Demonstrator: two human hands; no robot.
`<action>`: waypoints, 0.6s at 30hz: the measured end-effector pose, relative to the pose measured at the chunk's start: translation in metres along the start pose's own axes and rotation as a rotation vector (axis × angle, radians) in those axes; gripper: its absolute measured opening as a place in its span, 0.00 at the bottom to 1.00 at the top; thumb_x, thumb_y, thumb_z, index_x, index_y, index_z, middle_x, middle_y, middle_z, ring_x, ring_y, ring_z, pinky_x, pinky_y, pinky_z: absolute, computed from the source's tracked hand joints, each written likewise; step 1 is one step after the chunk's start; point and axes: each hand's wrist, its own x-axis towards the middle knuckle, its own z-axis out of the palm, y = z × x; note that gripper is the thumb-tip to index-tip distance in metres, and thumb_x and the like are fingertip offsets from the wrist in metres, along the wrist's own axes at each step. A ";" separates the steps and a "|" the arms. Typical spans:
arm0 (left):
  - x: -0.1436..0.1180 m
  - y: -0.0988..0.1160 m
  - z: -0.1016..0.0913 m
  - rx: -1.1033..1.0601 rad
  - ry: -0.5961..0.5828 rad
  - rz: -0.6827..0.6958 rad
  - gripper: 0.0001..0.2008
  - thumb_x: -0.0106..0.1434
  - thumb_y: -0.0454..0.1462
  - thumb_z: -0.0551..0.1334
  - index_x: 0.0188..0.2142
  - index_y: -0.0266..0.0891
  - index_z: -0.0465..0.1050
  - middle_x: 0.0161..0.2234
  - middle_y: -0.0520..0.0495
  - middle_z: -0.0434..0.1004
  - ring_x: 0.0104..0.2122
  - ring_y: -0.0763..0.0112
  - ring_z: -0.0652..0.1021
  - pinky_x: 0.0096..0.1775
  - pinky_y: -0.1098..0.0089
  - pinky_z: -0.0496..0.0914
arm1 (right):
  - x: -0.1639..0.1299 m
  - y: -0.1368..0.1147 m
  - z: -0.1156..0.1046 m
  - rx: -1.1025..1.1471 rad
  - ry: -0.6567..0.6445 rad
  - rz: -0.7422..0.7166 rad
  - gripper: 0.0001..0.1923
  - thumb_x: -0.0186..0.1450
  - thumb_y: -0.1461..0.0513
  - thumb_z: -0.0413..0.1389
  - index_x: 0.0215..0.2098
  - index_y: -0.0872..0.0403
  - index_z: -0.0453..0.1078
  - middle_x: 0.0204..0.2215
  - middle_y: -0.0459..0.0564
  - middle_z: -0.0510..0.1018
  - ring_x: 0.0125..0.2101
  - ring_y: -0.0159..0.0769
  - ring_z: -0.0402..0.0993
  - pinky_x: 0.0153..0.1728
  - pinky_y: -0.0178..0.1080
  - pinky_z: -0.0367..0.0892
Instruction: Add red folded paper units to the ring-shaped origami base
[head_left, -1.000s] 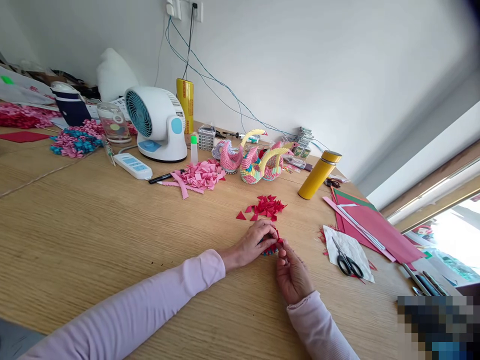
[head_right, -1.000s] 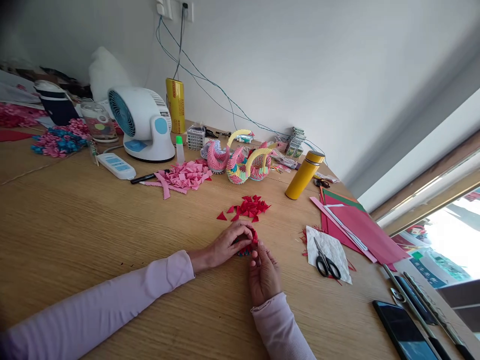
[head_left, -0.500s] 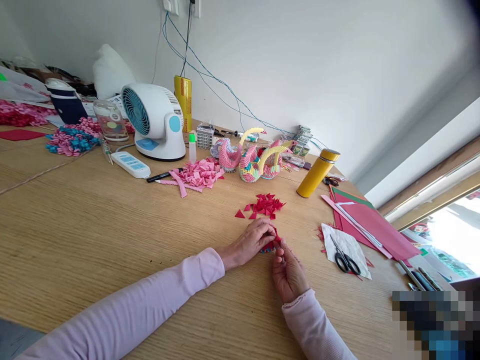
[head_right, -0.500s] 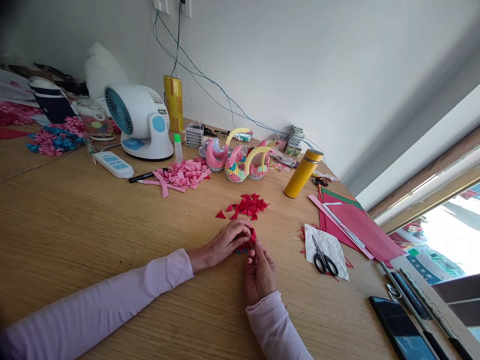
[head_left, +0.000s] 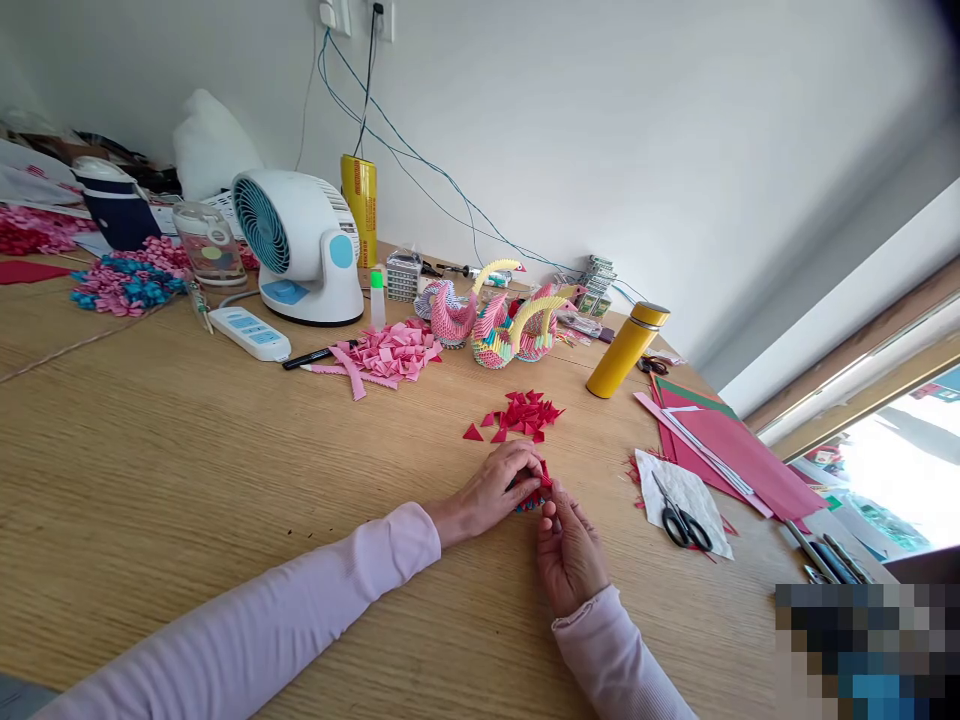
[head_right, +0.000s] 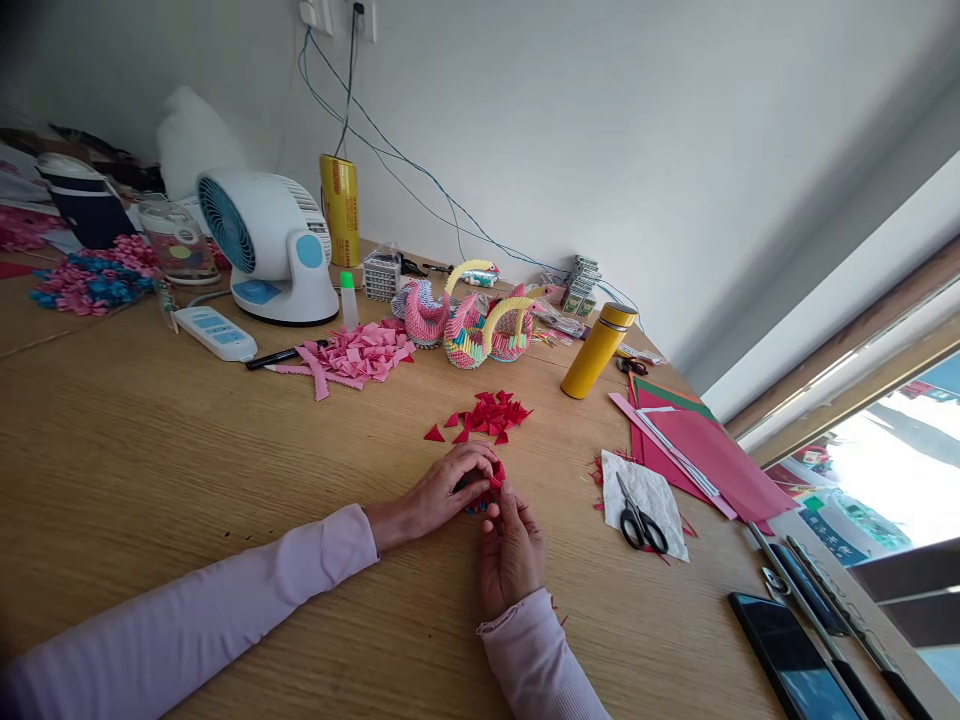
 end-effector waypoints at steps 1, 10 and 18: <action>0.000 0.000 0.000 0.002 -0.003 -0.003 0.03 0.63 0.30 0.58 0.35 0.38 0.68 0.45 0.44 0.71 0.50 0.65 0.70 0.54 0.64 0.64 | 0.000 0.000 0.000 0.006 0.007 -0.002 0.08 0.51 0.67 0.66 0.28 0.55 0.74 0.24 0.40 0.79 0.17 0.19 0.71 0.15 0.17 0.67; -0.001 0.001 -0.001 0.000 -0.031 0.012 0.02 0.65 0.33 0.56 0.36 0.39 0.67 0.46 0.44 0.70 0.51 0.64 0.68 0.54 0.63 0.64 | 0.002 -0.003 0.003 0.032 0.043 0.050 0.12 0.44 0.69 0.69 0.26 0.55 0.73 0.22 0.40 0.77 0.16 0.18 0.69 0.13 0.18 0.65; -0.003 0.002 -0.006 -0.094 -0.020 -0.043 0.18 0.59 0.42 0.65 0.45 0.39 0.62 0.46 0.43 0.69 0.46 0.64 0.72 0.49 0.64 0.66 | 0.008 -0.033 0.008 -0.425 -0.260 -0.307 0.15 0.48 0.59 0.68 0.33 0.56 0.76 0.28 0.46 0.78 0.20 0.23 0.66 0.12 0.22 0.56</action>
